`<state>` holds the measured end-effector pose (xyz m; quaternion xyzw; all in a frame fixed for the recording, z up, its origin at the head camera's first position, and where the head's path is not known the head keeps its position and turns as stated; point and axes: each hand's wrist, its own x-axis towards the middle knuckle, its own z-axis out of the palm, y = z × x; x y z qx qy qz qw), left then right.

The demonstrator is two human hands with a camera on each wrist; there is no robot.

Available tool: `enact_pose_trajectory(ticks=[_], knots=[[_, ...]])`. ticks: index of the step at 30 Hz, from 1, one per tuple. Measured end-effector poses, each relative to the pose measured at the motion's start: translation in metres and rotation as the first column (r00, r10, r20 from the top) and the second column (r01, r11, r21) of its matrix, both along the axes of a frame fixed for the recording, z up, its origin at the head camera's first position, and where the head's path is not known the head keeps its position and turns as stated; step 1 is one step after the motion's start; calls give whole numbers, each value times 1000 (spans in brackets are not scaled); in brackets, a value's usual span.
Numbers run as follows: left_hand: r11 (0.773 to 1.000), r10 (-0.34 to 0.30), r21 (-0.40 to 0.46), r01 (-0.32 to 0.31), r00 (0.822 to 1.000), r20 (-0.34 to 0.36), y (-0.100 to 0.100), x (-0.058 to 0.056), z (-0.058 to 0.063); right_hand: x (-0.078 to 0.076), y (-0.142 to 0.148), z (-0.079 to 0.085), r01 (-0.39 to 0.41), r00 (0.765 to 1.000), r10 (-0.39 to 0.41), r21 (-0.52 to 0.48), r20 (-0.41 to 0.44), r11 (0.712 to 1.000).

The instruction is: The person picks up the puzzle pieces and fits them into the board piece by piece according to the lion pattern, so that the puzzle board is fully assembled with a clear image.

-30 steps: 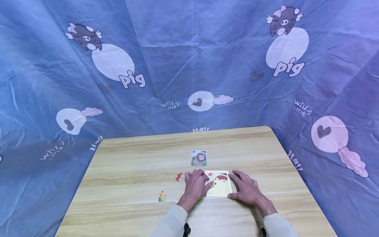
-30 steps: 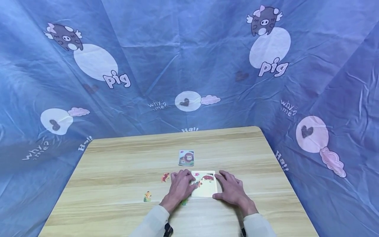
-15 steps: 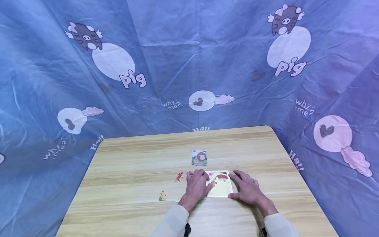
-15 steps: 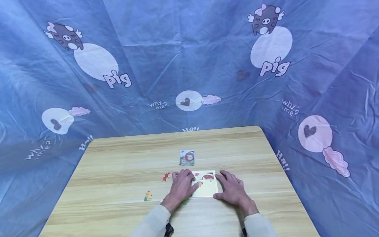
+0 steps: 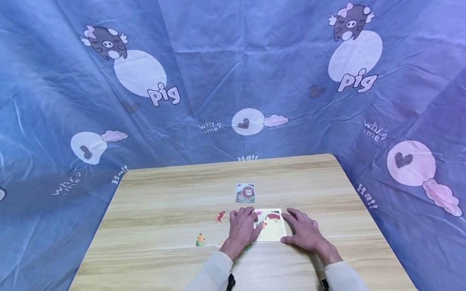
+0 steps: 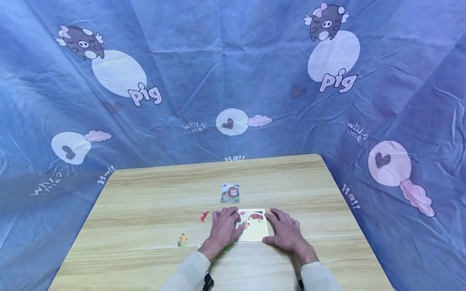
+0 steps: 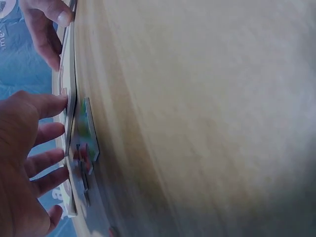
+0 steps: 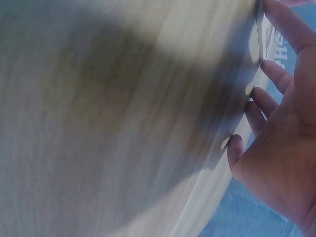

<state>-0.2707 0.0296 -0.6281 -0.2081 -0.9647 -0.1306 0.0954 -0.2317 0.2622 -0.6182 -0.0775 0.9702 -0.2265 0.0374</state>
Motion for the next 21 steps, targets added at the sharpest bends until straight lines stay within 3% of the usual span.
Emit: enact_pose_trajectory(ticks=[6, 12, 21], knots=[[1000, -15, -23, 14, 999, -35, -3, -3, 1, 1, -2, 3, -10, 1000, 10, -1, 6, 1000], [999, -49, -11, 50, 999, 15, -9, -4, 7, 1, -2, 1, -8, 1000, 8, 3, -6, 1000], [999, -42, 31, 41, 998, 35, -23, -5, 8, 3, -2, 2, -5, 1000, 5, 5, -1, 1000]])
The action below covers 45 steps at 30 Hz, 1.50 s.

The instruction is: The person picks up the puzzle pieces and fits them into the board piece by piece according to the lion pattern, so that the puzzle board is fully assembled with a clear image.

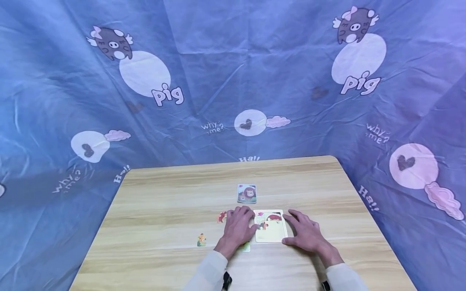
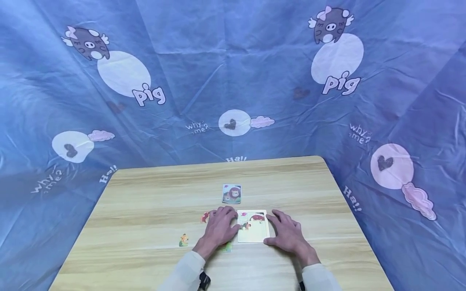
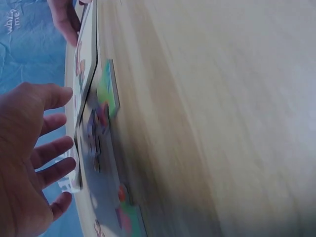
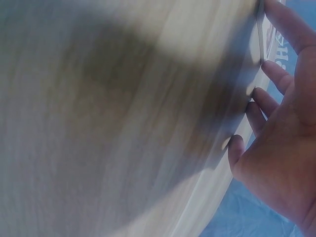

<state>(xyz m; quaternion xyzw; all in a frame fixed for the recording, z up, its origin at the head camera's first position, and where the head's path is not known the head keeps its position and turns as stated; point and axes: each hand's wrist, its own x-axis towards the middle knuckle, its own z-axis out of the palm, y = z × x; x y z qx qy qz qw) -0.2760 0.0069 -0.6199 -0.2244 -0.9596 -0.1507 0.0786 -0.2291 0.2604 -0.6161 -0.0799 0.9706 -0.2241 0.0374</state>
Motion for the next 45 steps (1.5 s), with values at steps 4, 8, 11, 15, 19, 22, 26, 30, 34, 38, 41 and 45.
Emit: enact_pose_trajectory(ticks=[4, 8, 11, 15, 19, 22, 26, 30, 34, 38, 41, 45], knots=[[1000, 11, -14, -11, 1000, 0, -7, 0, 0, 0, 0, 2, 3, 1000, -3, 6, 6, 1000], [999, 32, -6, -32, 1000, 1, -15, 1, 2, -1, 0, 2, 0, 1000, 0, 8, 7, 1000], [999, 51, -2, -51, 999, 13, -22, 1, 3, 0, 0, 1, 4, 1000, -4, 9, 4, 1000], [997, 71, -8, -71, 997, 42, -29, 2, 2, 0, 1, -1, 7, 1000, -7, 10, -1, 1000], [996, 86, -8, -86, 995, 46, -33, 2, 1, -2, 2, -1, 1, 1000, -1, 7, -4, 1000], [996, 92, 3, -92, 995, 44, -36, 2, 0, -2, 2, 1, 1, 1000, -1, 2, 1, 1000], [994, 106, 20, -107, 993, 51, -42, 1, 0, -1, 1, 2, -2, 1000, 2, -11, 11, 1000], [990, 122, 58, -126, 990, 76, -49, 0, 5, 0, 1, 3, -1, 1000, 1, -17, 10, 1000], [985, 145, 85, -153, 985, 89, -59, -3, 5, 1, 2, 1, 2, 1000, -2, -14, 6, 1000], [980, 171, 86, -178, 982, 76, -67, -4, 2, 1, 2, -1, 3, 1000, -3, -7, 5, 1000], [979, 176, 94, -182, 982, 72, -71, -4, 3, 0, 3, -1, 4, 1000, -4, -6, 4, 1000], [978, 182, 95, -187, 981, 65, -76, -4, 2, -1, 3, -1, 0, 1000, 0, -8, 3, 1000]])
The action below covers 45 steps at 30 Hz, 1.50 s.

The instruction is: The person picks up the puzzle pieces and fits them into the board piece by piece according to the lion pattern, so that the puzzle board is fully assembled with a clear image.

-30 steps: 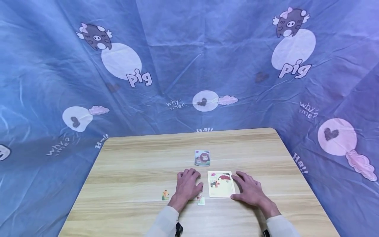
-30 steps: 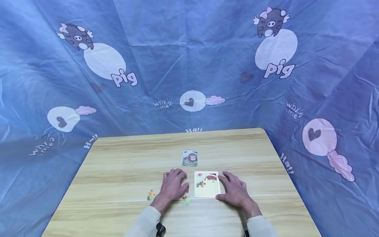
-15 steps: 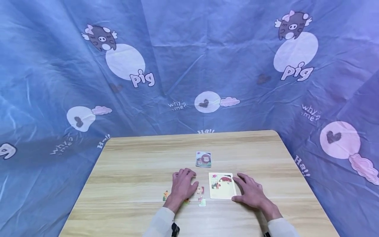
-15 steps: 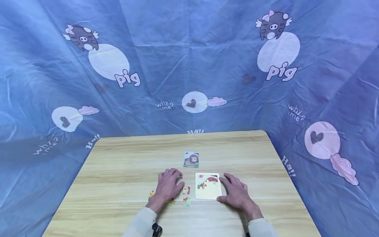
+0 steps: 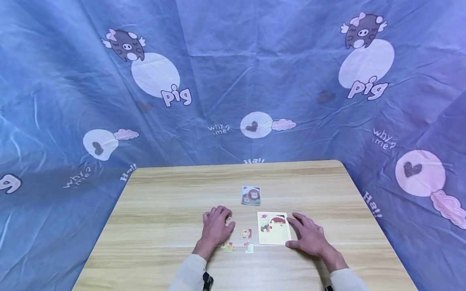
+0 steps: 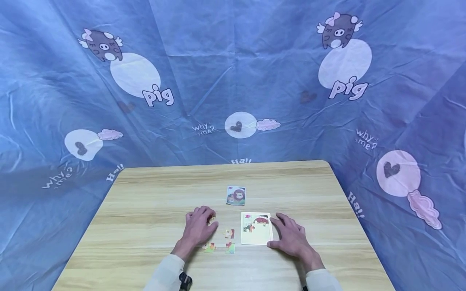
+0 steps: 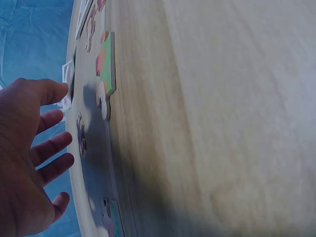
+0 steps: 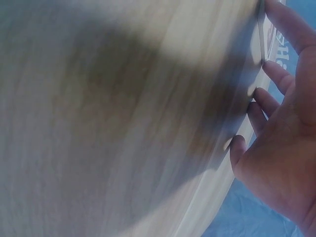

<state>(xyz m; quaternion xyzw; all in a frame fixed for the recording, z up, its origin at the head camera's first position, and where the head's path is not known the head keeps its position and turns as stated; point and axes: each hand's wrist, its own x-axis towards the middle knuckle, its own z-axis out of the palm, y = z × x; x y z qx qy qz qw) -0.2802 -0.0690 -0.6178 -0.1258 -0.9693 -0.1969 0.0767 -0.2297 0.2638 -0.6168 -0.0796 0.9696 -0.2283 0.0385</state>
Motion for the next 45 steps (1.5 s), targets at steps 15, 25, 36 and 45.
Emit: enact_pose_trajectory(ticks=[15, 25, 36, 45], knots=[[998, 60, -1, -60, 997, 47, -9, -2, 0, 0, 0, 0, 4, 1000, -4, 0, -1, 1000], [990, 140, -17, -139, 986, 87, -14, 1, -1, 1, -1, 0, 6, 1000, -6, 5, -11, 1000], [985, 165, 30, -169, 981, 98, -13, -1, 0, 0, -2, 4, 8, 1000, -8, 1, 2, 1000], [979, 174, 74, -190, 967, 185, -11, -5, 4, 0, -4, 3, 9, 1000, -9, -8, -4, 1000]])
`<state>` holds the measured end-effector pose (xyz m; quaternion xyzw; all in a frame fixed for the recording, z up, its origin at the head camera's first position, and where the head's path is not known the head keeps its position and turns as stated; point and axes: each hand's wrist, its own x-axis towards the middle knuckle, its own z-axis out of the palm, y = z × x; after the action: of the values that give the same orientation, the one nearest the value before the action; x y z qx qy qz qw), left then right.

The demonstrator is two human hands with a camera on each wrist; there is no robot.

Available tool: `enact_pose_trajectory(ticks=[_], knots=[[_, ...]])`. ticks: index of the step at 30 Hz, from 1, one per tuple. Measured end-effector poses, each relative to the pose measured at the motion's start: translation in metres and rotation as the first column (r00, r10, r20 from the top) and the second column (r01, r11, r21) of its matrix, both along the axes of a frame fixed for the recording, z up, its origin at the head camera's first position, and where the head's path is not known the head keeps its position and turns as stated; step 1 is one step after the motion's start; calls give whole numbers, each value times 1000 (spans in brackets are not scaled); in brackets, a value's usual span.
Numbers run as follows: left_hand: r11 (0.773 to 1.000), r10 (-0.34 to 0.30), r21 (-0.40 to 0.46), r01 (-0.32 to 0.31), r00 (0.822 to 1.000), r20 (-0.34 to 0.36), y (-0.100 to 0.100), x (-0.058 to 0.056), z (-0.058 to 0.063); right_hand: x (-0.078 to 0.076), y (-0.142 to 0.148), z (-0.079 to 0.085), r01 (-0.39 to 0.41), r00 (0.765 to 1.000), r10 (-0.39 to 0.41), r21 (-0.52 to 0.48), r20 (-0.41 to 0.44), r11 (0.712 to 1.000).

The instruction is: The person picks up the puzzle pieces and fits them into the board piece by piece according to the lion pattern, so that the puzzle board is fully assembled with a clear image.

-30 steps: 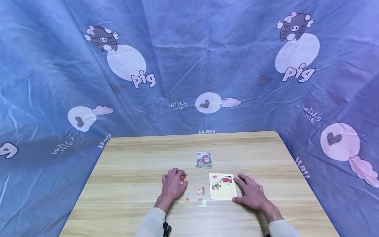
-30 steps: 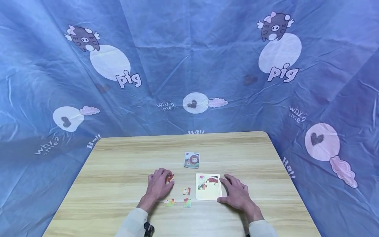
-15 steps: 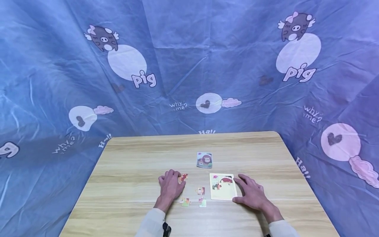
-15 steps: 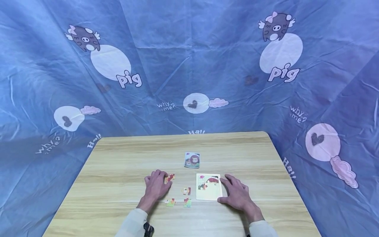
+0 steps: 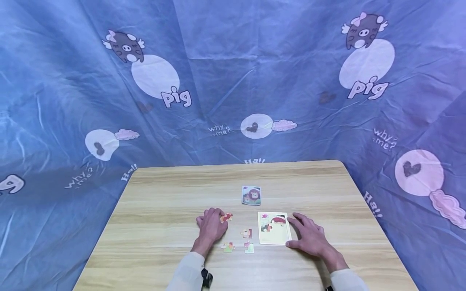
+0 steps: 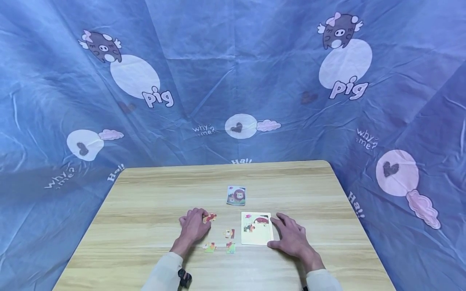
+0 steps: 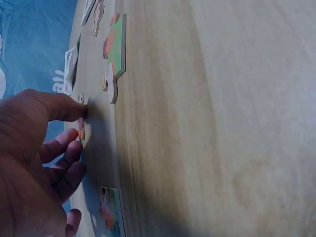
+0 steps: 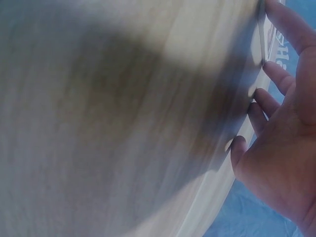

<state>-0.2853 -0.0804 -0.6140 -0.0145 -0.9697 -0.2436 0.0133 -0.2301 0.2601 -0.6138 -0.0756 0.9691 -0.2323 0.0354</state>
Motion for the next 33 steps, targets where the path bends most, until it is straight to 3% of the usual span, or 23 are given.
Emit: enact_pose_trajectory(ticks=[12, 27, 33], knots=[[1000, 10, 3, -10, 997, 80, -1, -2, 0, 0, 1, -2, -1, 1000, 1, -2, -1, 1000], [999, 7, 31, -9, 997, 79, 0, -7, -5, 0, 1, -4, 1, 1000, -1, -3, -4, 1000], [995, 6, 102, -12, 998, 62, -2, -9, -6, -1, 2, -4, -1, 1000, 1, -1, -3, 1000]])
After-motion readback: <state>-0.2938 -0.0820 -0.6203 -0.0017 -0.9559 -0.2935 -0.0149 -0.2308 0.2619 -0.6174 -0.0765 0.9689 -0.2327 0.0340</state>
